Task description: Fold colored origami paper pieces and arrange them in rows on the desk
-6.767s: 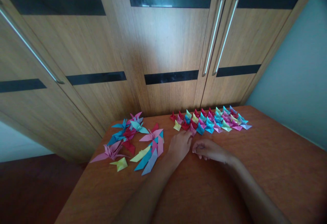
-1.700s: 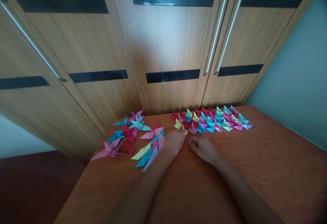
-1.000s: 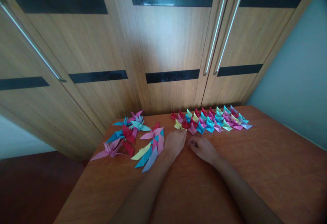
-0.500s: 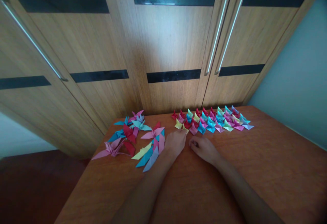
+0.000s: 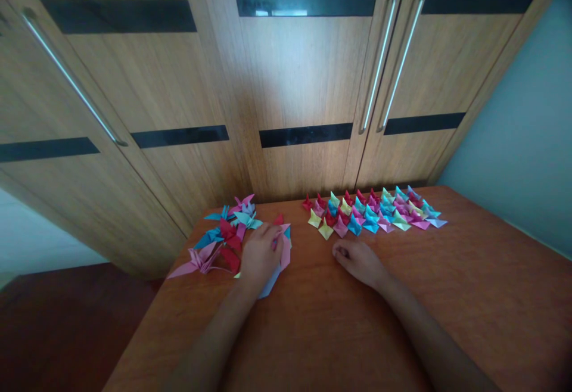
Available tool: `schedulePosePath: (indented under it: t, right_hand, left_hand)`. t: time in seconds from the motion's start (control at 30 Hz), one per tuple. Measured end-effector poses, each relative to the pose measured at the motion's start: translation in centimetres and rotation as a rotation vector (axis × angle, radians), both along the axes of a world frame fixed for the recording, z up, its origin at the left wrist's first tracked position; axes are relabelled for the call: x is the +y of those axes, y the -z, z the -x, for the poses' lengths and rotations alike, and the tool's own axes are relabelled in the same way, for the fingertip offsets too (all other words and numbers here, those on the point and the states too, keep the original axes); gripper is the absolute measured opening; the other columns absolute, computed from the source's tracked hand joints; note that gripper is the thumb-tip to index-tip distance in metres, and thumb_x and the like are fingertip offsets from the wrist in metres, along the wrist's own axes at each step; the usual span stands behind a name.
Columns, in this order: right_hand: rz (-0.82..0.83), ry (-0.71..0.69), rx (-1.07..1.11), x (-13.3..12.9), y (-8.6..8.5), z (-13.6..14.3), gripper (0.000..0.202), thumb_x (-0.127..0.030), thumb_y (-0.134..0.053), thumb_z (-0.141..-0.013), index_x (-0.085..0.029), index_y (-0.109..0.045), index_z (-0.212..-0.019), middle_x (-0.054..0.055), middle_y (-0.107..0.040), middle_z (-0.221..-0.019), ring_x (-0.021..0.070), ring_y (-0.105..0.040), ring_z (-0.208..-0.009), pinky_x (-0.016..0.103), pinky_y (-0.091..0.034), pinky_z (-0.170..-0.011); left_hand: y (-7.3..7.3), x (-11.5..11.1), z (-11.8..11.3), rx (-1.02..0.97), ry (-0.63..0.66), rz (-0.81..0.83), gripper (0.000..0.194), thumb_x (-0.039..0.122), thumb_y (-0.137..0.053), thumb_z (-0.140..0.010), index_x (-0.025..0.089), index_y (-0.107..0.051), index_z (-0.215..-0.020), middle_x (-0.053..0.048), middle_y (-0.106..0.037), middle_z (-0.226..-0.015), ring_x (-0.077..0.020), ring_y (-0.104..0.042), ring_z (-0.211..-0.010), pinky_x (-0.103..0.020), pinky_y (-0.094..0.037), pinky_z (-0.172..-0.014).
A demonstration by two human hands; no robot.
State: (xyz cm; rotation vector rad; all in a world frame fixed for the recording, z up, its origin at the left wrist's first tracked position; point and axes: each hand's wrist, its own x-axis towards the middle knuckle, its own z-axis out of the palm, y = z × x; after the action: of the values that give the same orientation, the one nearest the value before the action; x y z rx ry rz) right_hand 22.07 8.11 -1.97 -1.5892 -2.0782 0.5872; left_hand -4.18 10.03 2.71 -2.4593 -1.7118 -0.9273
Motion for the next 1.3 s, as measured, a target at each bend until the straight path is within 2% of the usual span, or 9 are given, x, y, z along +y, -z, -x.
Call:
schedulePosePath:
  t: [0.1, 0.2, 0.3, 0.4, 0.63, 0.83, 1.0, 1.17, 1.3]
  right_hand:
    - [-0.001, 0.002, -0.004, 0.1, 0.1, 0.0, 0.017, -0.023, -0.046, -0.083, -0.02, -0.061, -0.077, 0.0, -0.063, -0.068, 0.0128, -0.056, -0.064, 0.022, -0.032, -0.057]
    - [0.004, 0.008, 0.002, 0.1, 0.2, 0.0, 0.017, -0.023, -0.046, -0.083, -0.02, -0.062, -0.077, 0.0, -0.063, -0.068, 0.0131, -0.056, -0.064, 0.022, -0.033, -0.057]
    - [-0.015, 0.008, 0.007, 0.1, 0.3, 0.0, 0.018, -0.024, -0.045, -0.083, -0.02, -0.061, -0.076, -0.001, -0.062, -0.067, 0.0129, -0.056, -0.063, 0.022, -0.033, -0.057]
    - [-0.022, 0.008, 0.011, 0.1, 0.3, 0.0, 0.018, -0.023, -0.045, -0.082, -0.02, -0.061, -0.075, -0.001, -0.061, -0.066, 0.0129, -0.055, -0.061, 0.023, -0.033, -0.057]
    - [-0.011, 0.019, 0.026, 0.3, 0.7, -0.2, 0.017, -0.024, -0.046, -0.081, -0.02, -0.062, -0.077, 0.0, -0.064, -0.07, 0.0141, -0.058, -0.065, 0.023, -0.035, -0.059]
    - [-0.023, 0.018, 0.102, 0.5, 1.0, -0.2, 0.019, -0.029, -0.045, -0.083, -0.02, -0.061, -0.075, 0.0, -0.062, -0.066, 0.014, -0.056, -0.061, 0.024, -0.038, -0.06]
    - [-0.031, 0.107, 0.462, -0.3, 0.0, 0.0, 0.03, -0.045, -0.045, -0.084, -0.019, -0.059, -0.085, 0.0, -0.058, -0.065, 0.0139, -0.053, -0.058, 0.025, -0.041, -0.056]
    - [0.078, 0.134, 0.931, -2.9, -1.1, 0.9, 0.048, -0.058, -0.034, -0.088, -0.019, -0.058, -0.1, 0.007, -0.063, -0.087, 0.0163, -0.059, -0.069, 0.026, -0.045, -0.055]
    - [0.083, 0.136, 0.871, -4.6, -1.3, 2.2, 0.04, -0.055, -0.057, -0.077, -0.019, -0.06, -0.095, 0.005, -0.063, -0.087, 0.016, -0.058, -0.069, 0.026, -0.046, -0.058]
  left_hand:
    - [0.0, 0.5, 3.6, -0.045, -0.121, -0.052, 0.02, 0.024, -0.048, -0.085, 0.019, -0.061, -0.1, -0.008, -0.061, -0.107, -0.023, -0.058, -0.102, -0.033, -0.045, -0.092]
    - [0.6, 1.1, 5.3, -0.061, -0.143, 0.042, 0.026, 0.027, -0.05, -0.084, 0.018, -0.059, -0.107, -0.009, -0.061, -0.112, -0.0238, -0.059, -0.101, -0.035, -0.046, -0.089]
    - [1.3, 1.5, 5.4, -0.102, -0.121, 0.198, 0.028, 0.028, -0.049, -0.084, 0.017, -0.059, -0.108, -0.009, -0.065, -0.11, -0.0241, -0.062, -0.099, -0.035, -0.047, -0.086]
    - [1.6, 2.0, 5.0, -0.148, -0.123, 0.271, 0.026, 0.026, -0.05, -0.083, 0.018, -0.061, -0.106, -0.007, -0.068, -0.106, -0.0235, -0.064, -0.097, -0.034, -0.048, -0.084]
    - [2.0, 2.2, 5.3, -0.227, -0.098, 0.247, 0.023, 0.018, -0.049, -0.08, 0.02, -0.065, -0.096, -0.003, -0.071, -0.095, -0.0197, -0.066, -0.088, -0.029, -0.049, -0.08]
    - [0.6, 1.0, 5.5, -0.381, -0.042, 0.188, 0.023, 0.023, -0.047, -0.082, 0.019, -0.063, -0.098, -0.003, -0.07, -0.096, -0.0187, -0.064, -0.089, -0.03, -0.049, -0.082]
    - [-0.2, -1.4, 2.4, -0.699, 0.093, 0.238, 0.023, 0.029, -0.05, -0.082, 0.017, -0.061, -0.099, -0.004, -0.07, -0.096, -0.0182, -0.065, -0.09, -0.028, -0.05, -0.08]
    - [0.7, -4.3, -3.0, -0.641, 0.197, 0.377, 0.021, 0.021, -0.046, -0.083, 0.019, -0.062, -0.097, -0.002, -0.07, -0.092, -0.0146, -0.065, -0.084, -0.023, -0.05, -0.075]
    - [1.6, -5.8, -5.0, -0.591, 0.268, 0.389, 0.022, 0.017, -0.045, -0.083, 0.02, -0.062, -0.097, -0.002, -0.069, -0.096, -0.0138, -0.063, -0.087, -0.022, -0.05, -0.078]
